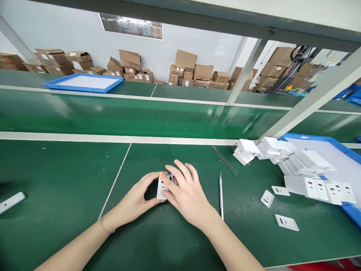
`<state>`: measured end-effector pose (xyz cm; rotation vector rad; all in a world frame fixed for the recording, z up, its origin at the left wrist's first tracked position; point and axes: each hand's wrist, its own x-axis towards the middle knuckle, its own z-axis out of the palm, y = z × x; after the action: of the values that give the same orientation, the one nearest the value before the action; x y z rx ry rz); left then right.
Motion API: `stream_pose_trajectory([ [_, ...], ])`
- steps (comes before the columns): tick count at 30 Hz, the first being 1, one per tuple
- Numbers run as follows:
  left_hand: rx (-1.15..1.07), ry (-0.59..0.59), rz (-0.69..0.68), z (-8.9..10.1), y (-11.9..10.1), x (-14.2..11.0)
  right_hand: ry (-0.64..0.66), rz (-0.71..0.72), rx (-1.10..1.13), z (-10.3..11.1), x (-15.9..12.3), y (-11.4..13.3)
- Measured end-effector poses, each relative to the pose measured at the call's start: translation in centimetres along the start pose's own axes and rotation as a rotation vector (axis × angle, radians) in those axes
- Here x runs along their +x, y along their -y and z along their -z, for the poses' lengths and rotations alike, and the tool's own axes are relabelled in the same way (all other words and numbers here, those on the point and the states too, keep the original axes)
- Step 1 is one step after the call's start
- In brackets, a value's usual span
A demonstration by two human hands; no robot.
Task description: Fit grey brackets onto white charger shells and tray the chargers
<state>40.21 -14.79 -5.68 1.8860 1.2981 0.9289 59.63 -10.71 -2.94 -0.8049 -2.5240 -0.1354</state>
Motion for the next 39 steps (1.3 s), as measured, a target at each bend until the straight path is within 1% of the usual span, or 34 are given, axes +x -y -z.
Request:
stream_pose_trajectory([
  [3,0.027,-0.002,-0.026,-0.1,0.2,0.0,-0.038,0.054,-0.175,-0.7,-0.9,1.5],
  [5,0.047,0.011,-0.058,-0.2,0.4,-0.1,-0.014,0.087,-0.175,-0.4,-2.0,2.6],
  [7,0.082,0.016,-0.083,-0.3,0.5,-0.3,0.053,0.193,-0.077,0.8,-3.6,2.9],
  [8,0.108,0.008,-0.086,-0.4,0.6,-0.3,0.073,0.211,-0.016,1.7,-4.6,2.4],
  [9,0.140,-0.004,-0.084,-0.6,0.7,-0.4,0.066,0.167,0.036,2.8,-5.7,1.5],
  [10,0.172,-0.017,-0.079,-0.7,0.8,-0.4,0.028,0.052,0.066,4.1,-7.0,0.1],
  [11,0.201,-0.029,-0.074,-0.8,1.0,-0.4,-0.028,-0.128,0.066,5.4,-8.5,-1.6],
  [12,0.223,-0.037,-0.073,-1.0,1.1,-0.4,-0.092,-0.346,0.043,6.8,-10.0,-3.6],
  [13,0.235,-0.037,-0.074,-1.1,1.2,-0.3,-0.092,-0.544,-0.004,8.1,-11.6,-5.7],
  [14,0.241,-0.029,-0.075,-1.2,1.3,-0.2,-0.031,-0.686,-0.070,9.2,-13.1,-7.8],
  [16,0.238,-0.006,-0.064,-1.4,1.2,0.1,0.167,-0.903,-0.151,10.7,-15.7,-11.3],
  [18,0.219,0.015,-0.023,-1.6,0.8,0.4,0.342,-0.983,-0.136,11.1,-17.3,-13.6],
  [19,0.205,0.019,-0.001,-1.6,0.6,0.6,0.392,-0.984,-0.106,11.0,-17.7,-14.3],
  [21,0.176,0.014,0.024,-1.7,0.0,0.9,0.418,-0.941,-0.051,10.6,-17.9,-14.8],
  [23,0.156,0.007,0.022,-1.8,-0.5,1.2,0.389,-0.919,-0.019,10.3,-17.8,-15.0],
  [25,0.146,-0.002,0.011,-2.0,-0.8,1.4,0.330,-0.963,0.045,10.2,-17.8,-15.2],
  [26,0.142,-0.009,0.006,-2.1,-0.8,1.4,0.281,-1.013,0.092,10.1,-17.8,-15.4],
  [28,0.129,-0.019,0.003,-2.3,-0.8,1.5,0.129,-1.118,0.204,10.0,-17.9,-15.9],
  [30,0.111,-0.024,0.010,-2.6,-0.8,1.6,-0.010,-1.165,0.333,9.8,-17.6,-16.3],
  [31,0.100,-0.026,0.016,-2.7,-0.8,1.6,-0.049,-1.164,0.389,9.6,-17.3,-16.5],
  [33,0.075,-0.034,0.030,-2.9,-0.7,1.6,-0.059,-1.151,0.464,9.2,-16.4,-16.4],
  [37,0.020,-0.059,0.066,-3.2,-0.7,1.4,-0.017,-1.215,0.442,8.2,-14.4,-16.1],
  [39,0.006,-0.075,0.065,-3.3,-0.6,1.4,-0.019,-1.212,0.451,7.7,-13.8,-16.1],
])
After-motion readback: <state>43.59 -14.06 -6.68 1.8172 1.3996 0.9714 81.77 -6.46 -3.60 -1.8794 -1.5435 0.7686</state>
